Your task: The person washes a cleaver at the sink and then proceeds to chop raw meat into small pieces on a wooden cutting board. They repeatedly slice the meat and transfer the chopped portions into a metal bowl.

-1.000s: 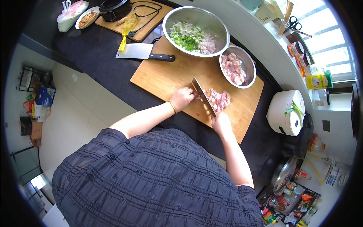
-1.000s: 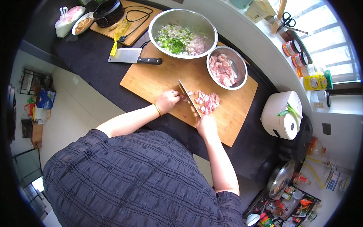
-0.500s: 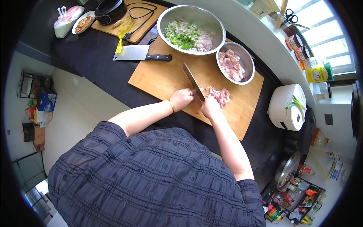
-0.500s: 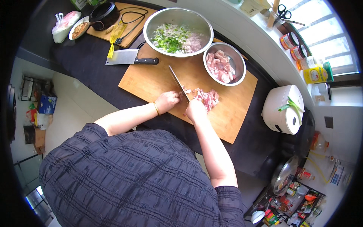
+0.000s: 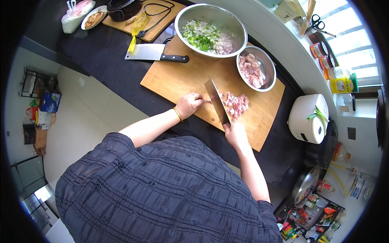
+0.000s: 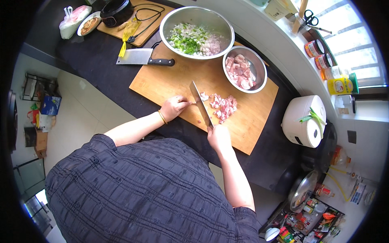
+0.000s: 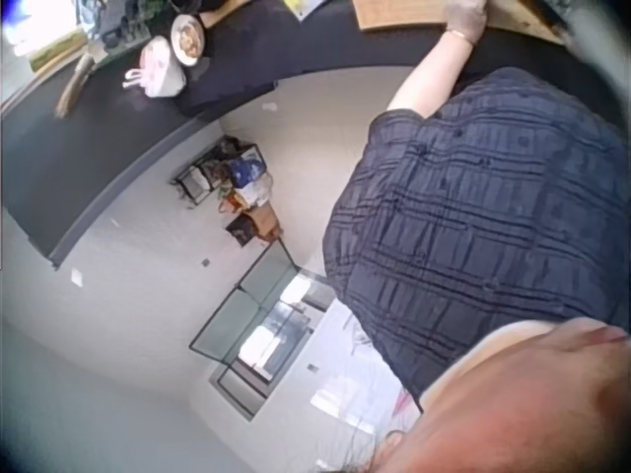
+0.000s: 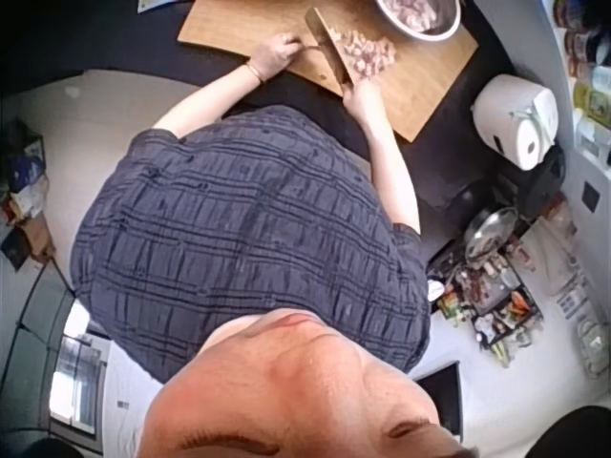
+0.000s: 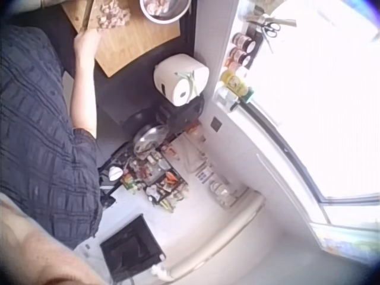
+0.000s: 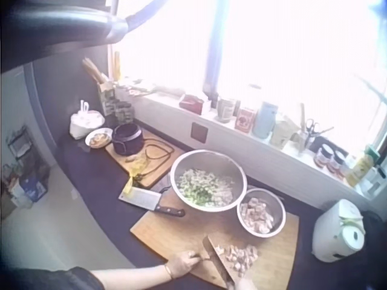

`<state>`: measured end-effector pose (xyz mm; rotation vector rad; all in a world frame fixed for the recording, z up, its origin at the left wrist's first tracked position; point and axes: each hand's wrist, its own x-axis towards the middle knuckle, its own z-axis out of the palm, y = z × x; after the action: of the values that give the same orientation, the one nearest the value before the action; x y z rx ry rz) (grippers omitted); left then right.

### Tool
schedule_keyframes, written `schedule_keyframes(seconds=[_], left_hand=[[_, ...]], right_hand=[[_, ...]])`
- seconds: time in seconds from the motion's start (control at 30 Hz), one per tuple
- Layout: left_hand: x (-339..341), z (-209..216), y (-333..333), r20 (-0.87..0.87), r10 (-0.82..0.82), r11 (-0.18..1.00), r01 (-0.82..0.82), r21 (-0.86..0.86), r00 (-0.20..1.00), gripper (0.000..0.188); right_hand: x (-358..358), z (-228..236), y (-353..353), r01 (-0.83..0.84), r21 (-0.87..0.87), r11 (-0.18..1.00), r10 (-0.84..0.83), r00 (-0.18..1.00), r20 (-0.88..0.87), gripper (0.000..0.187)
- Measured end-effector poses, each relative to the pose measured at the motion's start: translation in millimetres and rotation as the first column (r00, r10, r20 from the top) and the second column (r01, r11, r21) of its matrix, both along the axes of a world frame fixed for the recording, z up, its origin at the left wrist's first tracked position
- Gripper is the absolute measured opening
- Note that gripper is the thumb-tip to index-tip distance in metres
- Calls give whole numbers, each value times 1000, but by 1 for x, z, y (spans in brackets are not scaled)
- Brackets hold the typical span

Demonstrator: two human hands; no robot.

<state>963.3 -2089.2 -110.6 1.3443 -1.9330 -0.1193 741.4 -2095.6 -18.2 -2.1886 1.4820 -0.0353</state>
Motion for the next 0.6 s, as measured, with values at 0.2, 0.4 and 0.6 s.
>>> schedule_keyframes(seconds=[0.2,0.4,0.6], left_hand=[[-2,-1,0,144,25,999,-21,-23,989,9],[8,16,5,113,-22,994,34,-105,993,15],[3,4,2,127,-29,998,36,-49,992,12]], right_hand=[[5,-2,3,-52,45,998,55,996,-63,23],[9,4,2,-38,42,998,40,997,-61,24],[10,5,-1,-88,34,996,91,990,-104,24]])
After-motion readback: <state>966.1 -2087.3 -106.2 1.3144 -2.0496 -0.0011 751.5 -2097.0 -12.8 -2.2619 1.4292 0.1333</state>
